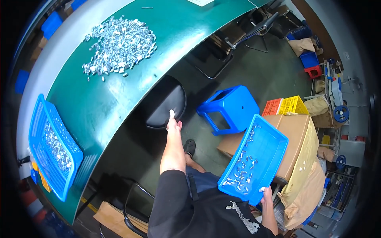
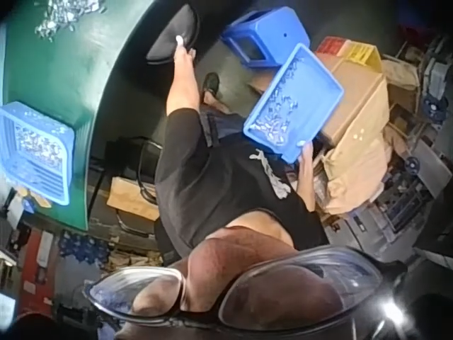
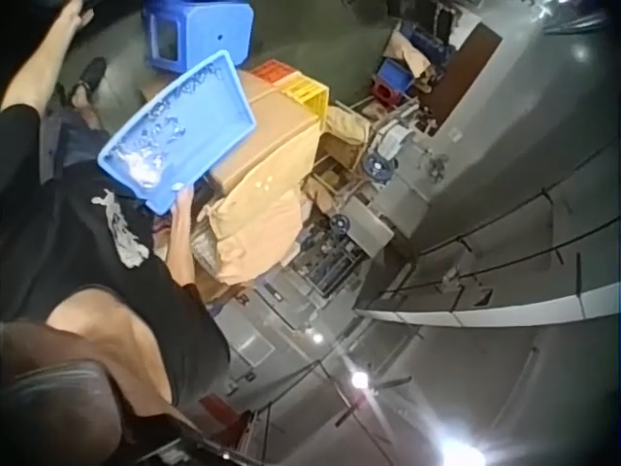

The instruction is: Sorting small metal components from a workbench into blue plastic bins and then transferring them into large paper bags.

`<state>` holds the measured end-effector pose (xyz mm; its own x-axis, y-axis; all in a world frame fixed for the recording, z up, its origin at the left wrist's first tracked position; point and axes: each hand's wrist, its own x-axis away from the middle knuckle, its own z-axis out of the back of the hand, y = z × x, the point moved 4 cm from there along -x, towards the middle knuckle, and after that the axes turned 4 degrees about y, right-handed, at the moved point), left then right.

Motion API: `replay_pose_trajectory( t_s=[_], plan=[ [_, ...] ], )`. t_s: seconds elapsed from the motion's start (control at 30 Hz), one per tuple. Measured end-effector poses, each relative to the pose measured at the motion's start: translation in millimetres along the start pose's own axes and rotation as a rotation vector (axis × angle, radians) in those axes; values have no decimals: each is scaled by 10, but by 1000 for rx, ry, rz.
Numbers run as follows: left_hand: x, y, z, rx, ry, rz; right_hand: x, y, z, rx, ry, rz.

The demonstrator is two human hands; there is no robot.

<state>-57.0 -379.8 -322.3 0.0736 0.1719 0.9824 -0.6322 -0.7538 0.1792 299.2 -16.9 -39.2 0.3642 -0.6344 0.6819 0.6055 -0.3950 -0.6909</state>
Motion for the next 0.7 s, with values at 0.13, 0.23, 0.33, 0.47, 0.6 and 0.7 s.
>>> replay_pose_trajectory(
  t_s=[0.13,0.23,0.33,0.47,0.6,0.7],
  plan=[
    [-15,-103,-62,-56,-48,-16,-89,70,-304,-25,-57,-59],
    [35,-164,-70,117,-235,69,-289,175,-507,36,-79,-111],
    [79,-79,78,209,-347,169,-282,8,-1170,30,-157,-92],
    [299,55,419,-143,-382,240,-441,-40,-1944,34,-182,-64],
    [471,542,1198,-425,-319,21,-440,-3,-2785,-54,-190,-56],
    [786,1013,1979,-626,-219,-4,-286,63,-3367,-147,-150,-62]
  ],
)
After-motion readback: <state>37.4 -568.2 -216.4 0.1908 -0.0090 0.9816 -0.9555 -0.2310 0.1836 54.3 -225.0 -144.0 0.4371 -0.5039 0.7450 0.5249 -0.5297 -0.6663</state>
